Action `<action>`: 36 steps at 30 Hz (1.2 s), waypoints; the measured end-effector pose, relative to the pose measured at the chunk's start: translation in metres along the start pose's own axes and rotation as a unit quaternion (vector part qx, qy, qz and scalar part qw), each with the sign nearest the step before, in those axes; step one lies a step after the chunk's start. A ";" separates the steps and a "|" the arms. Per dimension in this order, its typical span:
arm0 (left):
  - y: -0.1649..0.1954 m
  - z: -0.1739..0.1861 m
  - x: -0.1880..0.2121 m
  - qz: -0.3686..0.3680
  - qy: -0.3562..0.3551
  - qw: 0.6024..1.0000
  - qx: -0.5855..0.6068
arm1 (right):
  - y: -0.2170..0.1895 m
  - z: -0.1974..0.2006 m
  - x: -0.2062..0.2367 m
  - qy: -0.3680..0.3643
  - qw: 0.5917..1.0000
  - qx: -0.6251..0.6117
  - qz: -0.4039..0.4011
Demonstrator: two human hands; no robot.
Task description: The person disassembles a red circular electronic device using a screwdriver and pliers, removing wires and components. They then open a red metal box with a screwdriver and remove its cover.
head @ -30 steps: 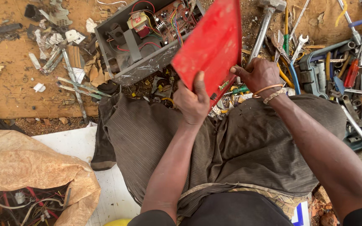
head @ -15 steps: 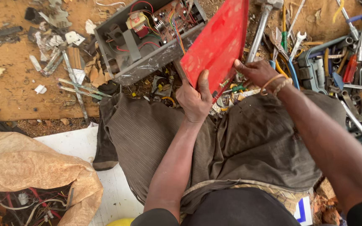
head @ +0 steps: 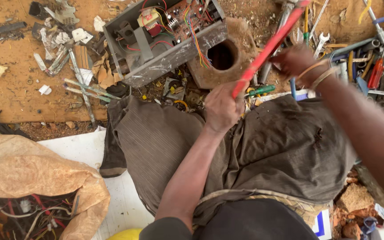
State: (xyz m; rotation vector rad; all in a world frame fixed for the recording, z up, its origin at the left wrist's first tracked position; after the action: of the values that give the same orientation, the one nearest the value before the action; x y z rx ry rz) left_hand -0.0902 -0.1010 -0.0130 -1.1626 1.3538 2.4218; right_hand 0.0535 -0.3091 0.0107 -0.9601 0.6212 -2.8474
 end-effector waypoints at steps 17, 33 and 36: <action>-0.023 0.011 -0.014 0.220 0.049 0.974 0.036 | -0.019 -0.100 0.049 0.060 0.969 -0.227 0.076; -0.020 0.004 -0.007 0.179 0.055 0.982 -0.029 | -0.039 -0.077 0.029 0.024 0.991 0.066 0.113; -0.017 0.005 -0.012 0.165 0.071 0.984 -0.015 | -0.034 -0.084 0.031 0.027 0.997 -0.009 0.066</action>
State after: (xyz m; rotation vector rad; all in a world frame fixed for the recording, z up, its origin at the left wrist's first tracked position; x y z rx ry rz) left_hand -0.0769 -0.0840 -0.0152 -1.2235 1.6769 2.6301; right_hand -0.0193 -0.2544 -0.0186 -0.8134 0.6887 -2.7637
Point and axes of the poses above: each hand's wrist, its own x-axis away from the middle knuckle, its own z-axis out of the back of the hand, y = z × x, the point moved 2 cm from there along -x, towards the middle knuckle, and after that the axes turned 5 degrees about -x, right-handed, at the moved point
